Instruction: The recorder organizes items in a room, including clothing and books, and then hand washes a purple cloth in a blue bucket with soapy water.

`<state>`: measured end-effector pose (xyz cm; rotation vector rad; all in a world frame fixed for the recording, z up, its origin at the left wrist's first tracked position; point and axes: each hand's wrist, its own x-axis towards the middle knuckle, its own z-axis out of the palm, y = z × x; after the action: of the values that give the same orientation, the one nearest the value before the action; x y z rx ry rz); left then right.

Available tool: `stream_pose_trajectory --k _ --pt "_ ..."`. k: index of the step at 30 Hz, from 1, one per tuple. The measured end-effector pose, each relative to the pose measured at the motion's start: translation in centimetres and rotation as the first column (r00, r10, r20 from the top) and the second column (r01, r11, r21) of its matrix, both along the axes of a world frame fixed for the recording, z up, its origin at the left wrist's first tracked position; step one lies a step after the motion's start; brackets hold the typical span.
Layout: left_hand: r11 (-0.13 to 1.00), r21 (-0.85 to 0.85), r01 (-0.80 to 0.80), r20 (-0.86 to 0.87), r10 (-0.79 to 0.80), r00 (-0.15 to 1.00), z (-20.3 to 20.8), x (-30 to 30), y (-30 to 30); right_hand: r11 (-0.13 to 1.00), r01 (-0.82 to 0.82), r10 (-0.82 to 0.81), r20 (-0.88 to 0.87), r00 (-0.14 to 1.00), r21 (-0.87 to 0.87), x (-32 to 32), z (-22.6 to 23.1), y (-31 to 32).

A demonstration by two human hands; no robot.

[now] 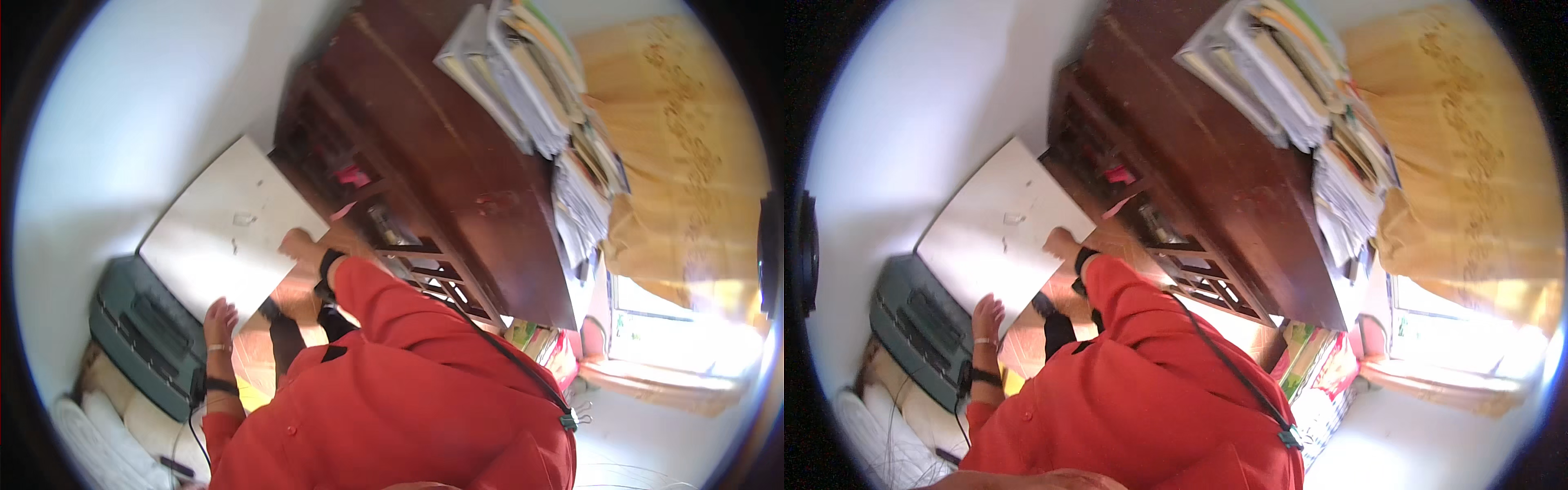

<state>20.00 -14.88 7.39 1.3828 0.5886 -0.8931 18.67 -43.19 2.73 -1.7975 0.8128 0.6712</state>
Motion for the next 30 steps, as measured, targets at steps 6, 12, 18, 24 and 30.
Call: stream_pose_trajectory --k 6,12,18,24,30 --pt "0.996 -0.084 0.006 0.016 -0.005 1.000 1.6 2.9 -0.6 0.726 -0.367 0.540 0.152 0.827 -0.581 1.9 -6.3 -4.1" --pt "0.992 -0.105 -0.064 -0.036 0.061 0.998 1.7 1.9 0.3 0.899 -0.101 0.127 0.034 0.991 -0.427 4.5 -1.6 -4.2" --pt "0.992 -0.074 -0.101 -0.096 0.094 0.991 2.1 0.4 1.0 0.858 -0.047 0.130 0.129 0.983 -0.511 8.4 -2.3 -0.3" --pt "0.995 -0.063 -0.082 -0.130 0.073 0.989 1.9 0.1 2.0 0.823 -0.095 0.151 0.054 0.987 -0.561 10.3 -4.5 1.9" --pt "0.996 -0.074 -0.047 -0.136 0.036 0.990 1.2 0.8 1.8 0.854 -0.098 0.138 0.041 0.990 -0.511 9.5 -5.4 1.3"
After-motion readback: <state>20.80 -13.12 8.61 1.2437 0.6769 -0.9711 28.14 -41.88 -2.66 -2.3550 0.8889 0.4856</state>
